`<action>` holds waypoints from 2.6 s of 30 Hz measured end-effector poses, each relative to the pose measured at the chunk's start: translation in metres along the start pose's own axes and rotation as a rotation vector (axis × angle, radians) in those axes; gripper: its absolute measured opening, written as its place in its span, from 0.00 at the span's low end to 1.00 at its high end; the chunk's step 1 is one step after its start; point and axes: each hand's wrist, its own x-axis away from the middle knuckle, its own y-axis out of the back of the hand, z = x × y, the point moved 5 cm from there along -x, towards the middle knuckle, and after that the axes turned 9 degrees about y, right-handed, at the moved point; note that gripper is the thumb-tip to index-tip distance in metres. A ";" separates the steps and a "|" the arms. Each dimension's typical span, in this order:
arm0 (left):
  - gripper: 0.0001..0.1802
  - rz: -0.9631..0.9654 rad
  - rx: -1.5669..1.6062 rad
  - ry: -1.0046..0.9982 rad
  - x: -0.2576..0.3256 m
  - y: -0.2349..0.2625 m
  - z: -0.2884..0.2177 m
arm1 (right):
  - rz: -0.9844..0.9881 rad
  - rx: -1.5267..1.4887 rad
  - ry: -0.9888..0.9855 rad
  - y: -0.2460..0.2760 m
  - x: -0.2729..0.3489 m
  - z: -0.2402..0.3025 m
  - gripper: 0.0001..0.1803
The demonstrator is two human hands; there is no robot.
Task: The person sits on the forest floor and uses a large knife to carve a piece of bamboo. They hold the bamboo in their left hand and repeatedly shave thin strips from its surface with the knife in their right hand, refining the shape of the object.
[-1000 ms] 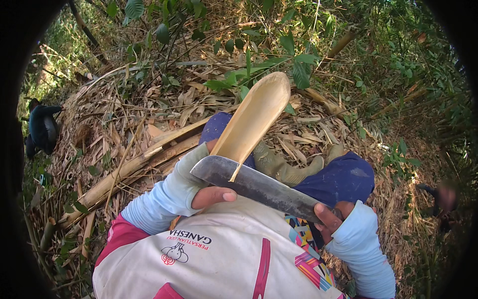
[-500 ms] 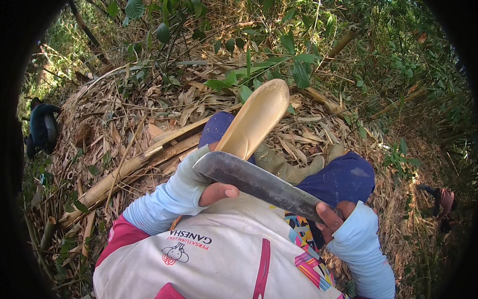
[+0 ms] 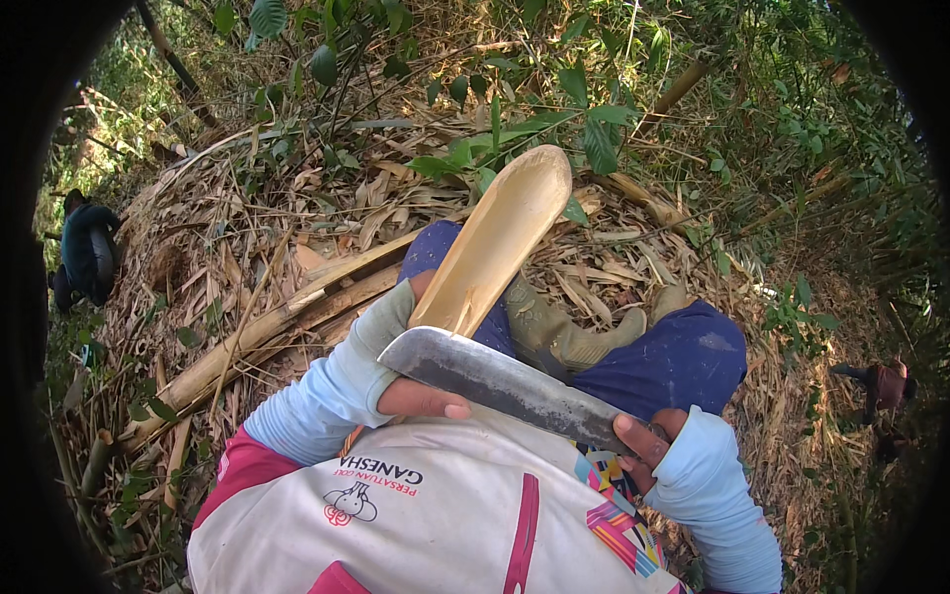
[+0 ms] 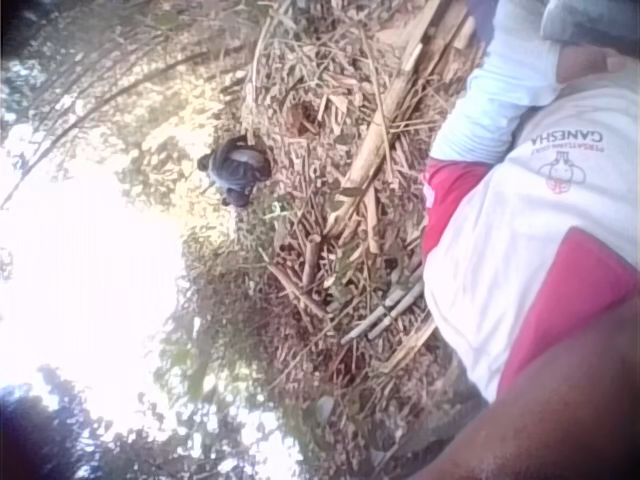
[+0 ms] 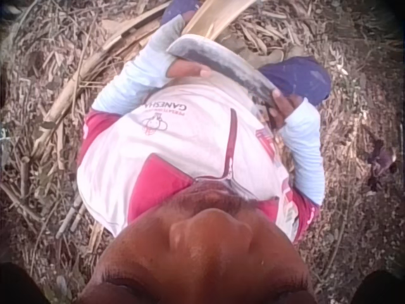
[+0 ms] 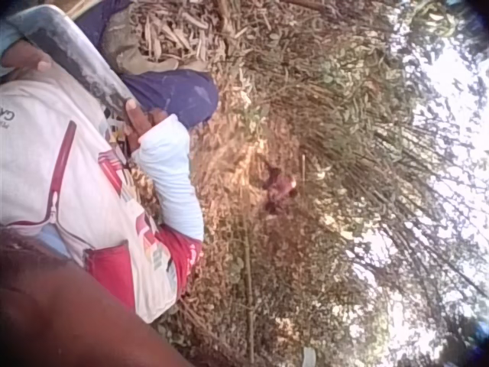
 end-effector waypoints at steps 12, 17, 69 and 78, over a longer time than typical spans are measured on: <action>0.59 0.007 0.047 -0.041 -0.004 0.003 0.003 | 0.028 -0.003 0.004 -0.005 0.002 0.001 0.38; 0.58 -0.009 0.062 -0.007 -0.001 0.002 0.004 | 0.015 -0.009 0.003 -0.004 -0.001 0.001 0.36; 0.39 -0.158 -0.312 -0.083 0.002 0.000 -0.009 | -0.007 0.111 -0.029 0.002 0.009 0.002 0.45; 0.32 -0.237 -0.353 -0.122 0.002 0.000 -0.002 | -0.036 0.145 -0.038 -0.001 0.013 0.002 0.44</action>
